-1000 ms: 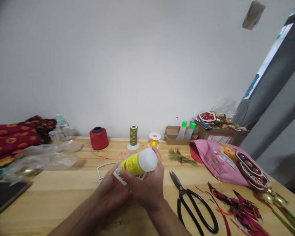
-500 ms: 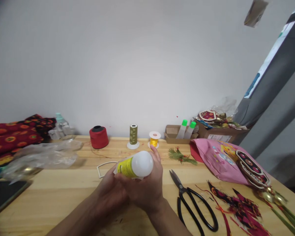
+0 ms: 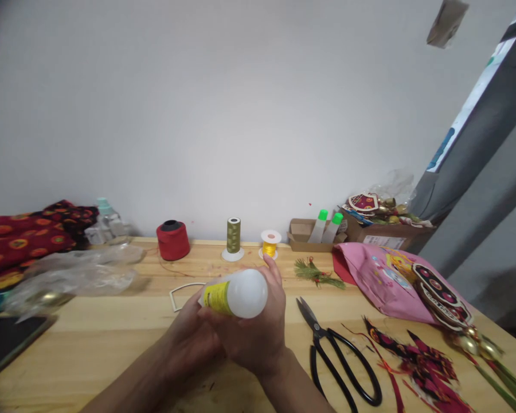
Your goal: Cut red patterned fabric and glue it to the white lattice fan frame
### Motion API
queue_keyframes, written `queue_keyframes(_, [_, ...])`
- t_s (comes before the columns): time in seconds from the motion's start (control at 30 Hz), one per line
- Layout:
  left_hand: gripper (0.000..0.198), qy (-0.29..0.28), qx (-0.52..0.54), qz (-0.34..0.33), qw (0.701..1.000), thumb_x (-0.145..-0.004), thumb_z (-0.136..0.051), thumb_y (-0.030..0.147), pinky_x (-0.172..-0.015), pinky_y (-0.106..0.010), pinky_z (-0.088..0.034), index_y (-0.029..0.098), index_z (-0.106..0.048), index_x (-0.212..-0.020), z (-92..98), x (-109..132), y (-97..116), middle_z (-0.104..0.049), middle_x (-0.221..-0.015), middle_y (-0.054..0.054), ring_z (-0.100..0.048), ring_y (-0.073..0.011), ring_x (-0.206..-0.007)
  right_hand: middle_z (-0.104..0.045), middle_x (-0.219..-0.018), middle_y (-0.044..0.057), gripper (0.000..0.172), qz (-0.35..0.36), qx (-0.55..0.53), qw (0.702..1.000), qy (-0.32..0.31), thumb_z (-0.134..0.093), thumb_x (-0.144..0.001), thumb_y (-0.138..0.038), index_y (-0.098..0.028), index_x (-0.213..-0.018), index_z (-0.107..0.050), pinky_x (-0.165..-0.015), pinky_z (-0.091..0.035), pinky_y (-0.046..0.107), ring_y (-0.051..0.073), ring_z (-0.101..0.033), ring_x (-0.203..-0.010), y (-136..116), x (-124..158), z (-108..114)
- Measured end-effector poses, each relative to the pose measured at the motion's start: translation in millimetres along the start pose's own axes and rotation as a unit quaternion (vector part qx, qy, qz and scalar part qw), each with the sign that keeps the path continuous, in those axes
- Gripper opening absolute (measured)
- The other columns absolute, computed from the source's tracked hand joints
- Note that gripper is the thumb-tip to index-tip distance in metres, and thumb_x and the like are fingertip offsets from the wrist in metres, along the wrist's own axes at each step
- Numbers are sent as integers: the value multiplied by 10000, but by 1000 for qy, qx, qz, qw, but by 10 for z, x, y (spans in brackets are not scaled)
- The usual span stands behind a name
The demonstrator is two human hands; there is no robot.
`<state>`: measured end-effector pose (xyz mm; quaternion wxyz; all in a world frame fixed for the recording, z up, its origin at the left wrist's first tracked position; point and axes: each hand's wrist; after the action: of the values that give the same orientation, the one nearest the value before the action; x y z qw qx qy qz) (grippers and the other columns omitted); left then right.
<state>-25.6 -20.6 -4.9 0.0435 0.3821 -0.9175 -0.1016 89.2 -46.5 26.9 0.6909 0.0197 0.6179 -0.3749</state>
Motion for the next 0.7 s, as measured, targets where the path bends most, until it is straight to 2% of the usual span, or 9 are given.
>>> queue_keyframes(0.1, [477,4,-2,3,1000,-814,-382,384,-685,-260,-455,31,-458,-1126,4,3,-3,-638,-877,-122,-588,-196,-839,-565,-667,-2,250,-1,7,1000,-2,-671,-599,-301,-221,-750,-489,-618,-495,395,185,-563,-586,-12,-4,8])
queue_keyframes(0.23, [460,12,-4,-2,1000,-810,-401,367,-605,-224,-458,29,-458,-1116,-16,4,-10,-641,-900,-123,-593,-179,-804,-569,-677,-8,293,43,27,999,-2,-673,-590,-294,-218,-803,-487,-756,-460,449,191,-575,-634,-52,-38,14])
queue_keyframes(0.43, [392,30,-7,-8,999,-807,-409,356,-681,-262,-467,44,-506,-1024,-48,4,-11,-660,-837,-109,-605,-183,-784,-575,-678,-5,317,50,26,998,-9,-677,-590,-295,-213,-830,-487,-844,-408,490,184,-572,-616,-35,-56,22])
queue_keyframes(0.57, [385,35,-7,-12,999,-812,-400,351,-671,-274,-467,45,-512,-1019,-47,11,-2,-662,-796,-103,-609,-195,-790,-585,-742,6,374,52,27,998,1,-692,-572,-290,-216,-867,-474,-901,-358,503,201,-582,-704,-6,-36,32])
queue_keyframes(0.7, [364,46,-4,-6,999,-809,-411,346,-668,-264,-464,55,-518,-1000,-63,11,0,-667,-820,-98,-610,-186,-791,-572,-710,-2,379,52,15,998,-25,-683,-591,-306,-217,-884,-461,-910,-332,522,194,-576,-655,-24,-30,20])
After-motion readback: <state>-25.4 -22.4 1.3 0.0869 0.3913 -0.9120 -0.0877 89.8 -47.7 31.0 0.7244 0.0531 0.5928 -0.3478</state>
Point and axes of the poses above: each hand's wrist, its own x-axis away from the middle knuckle, its own z-axis out of the back of the hand, y = z × x
